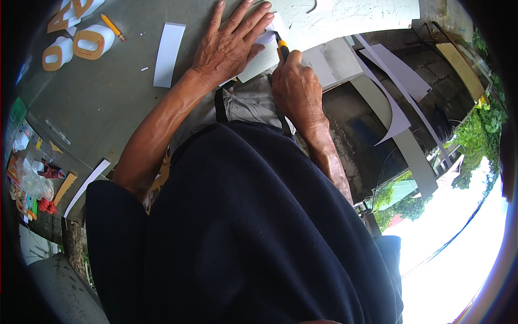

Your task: Cutting out oval-shaped letter components from a white sheet material using a utility knife.

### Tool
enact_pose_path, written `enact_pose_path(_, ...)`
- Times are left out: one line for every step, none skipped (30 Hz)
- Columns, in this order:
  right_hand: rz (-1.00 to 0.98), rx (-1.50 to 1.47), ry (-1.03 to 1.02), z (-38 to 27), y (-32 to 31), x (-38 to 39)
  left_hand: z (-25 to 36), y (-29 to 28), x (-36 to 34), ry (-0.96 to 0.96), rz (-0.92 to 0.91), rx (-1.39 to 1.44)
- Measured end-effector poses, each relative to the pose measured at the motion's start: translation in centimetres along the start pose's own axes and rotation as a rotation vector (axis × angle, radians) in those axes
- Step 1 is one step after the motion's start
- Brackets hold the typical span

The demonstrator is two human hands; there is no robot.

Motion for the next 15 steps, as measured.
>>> enact_pose_path(-0.008,-0.015,0.026,0.0,0.2,0.1,0.0,0.2,0.1,0.003,0.008,-0.003)
enact_pose_path(-0.006,-0.015,0.028,-0.1,0.3,0.1,0.1,0.5,0.3,0.005,0.008,-0.003)
enact_pose_path(-0.006,-0.021,0.044,-0.1,0.5,0.0,-0.1,0.4,0.2,-0.021,0.049,-0.001)
enact_pose_path(-0.007,-0.028,0.06,0.0,0.6,0.1,-0.3,0.4,0.3,-0.047,0.091,0.0)
enact_pose_path(-0.004,-0.027,0.061,0.2,0.6,0.2,-0.3,0.6,0.4,-0.045,0.092,-0.001)
enact_pose_path(0.004,-0.055,0.083,0.4,0.8,0.4,-0.3,0.8,0.4,-0.041,0.09,0.013)
enact_pose_path(0.013,-0.082,0.105,0.6,0.8,0.6,-0.3,0.9,0.3,-0.037,0.087,0.027)
enact_pose_path(0.018,-0.082,0.109,1.1,0.7,0.7,-0.1,0.9,0.3,-0.031,0.089,0.028)
enact_pose_path(0.048,-0.021,0.031,1.2,0.1,0.5,0.0,0.8,0.3,-0.041,0.091,0.006)
enact_pose_path(0.078,0.04,-0.047,1.3,-0.6,0.4,0.0,0.8,0.2,-0.05,0.093,-0.017)
enact_pose_path(0.084,0.042,-0.041,1.7,-1.5,0.4,0.3,0.6,0.4,-0.043,0.096,-0.015)
enact_pose_path(0.052,0.055,-0.109,1.6,-2.3,-0.2,0.1,0.3,0.8,-0.058,0.123,0.095)
enact_pose_path(0.022,0.068,-0.179,1.5,-2.9,-0.7,-0.3,-0.1,1.2,-0.074,0.15,0.203)
enact_pose_path(0.028,0.118,-0.237,1.7,-3.7,-0.9,-0.4,-0.1,1.3,-0.077,0.144,0.143)
enact_pose_path(0.004,0.122,-0.277,1.6,-3.9,-1.3,-0.9,0.1,1.4,-0.082,0.137,0.154)
Point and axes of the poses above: each hand's wrist, its own x-axis away from the middle knuckle, its own y-axis out of the palm, z = x × y, the point moved 8 cm from there along -x, towards the middle knuckle, and after that the axes turned 15 degrees about -y, right-handed, at the moved point
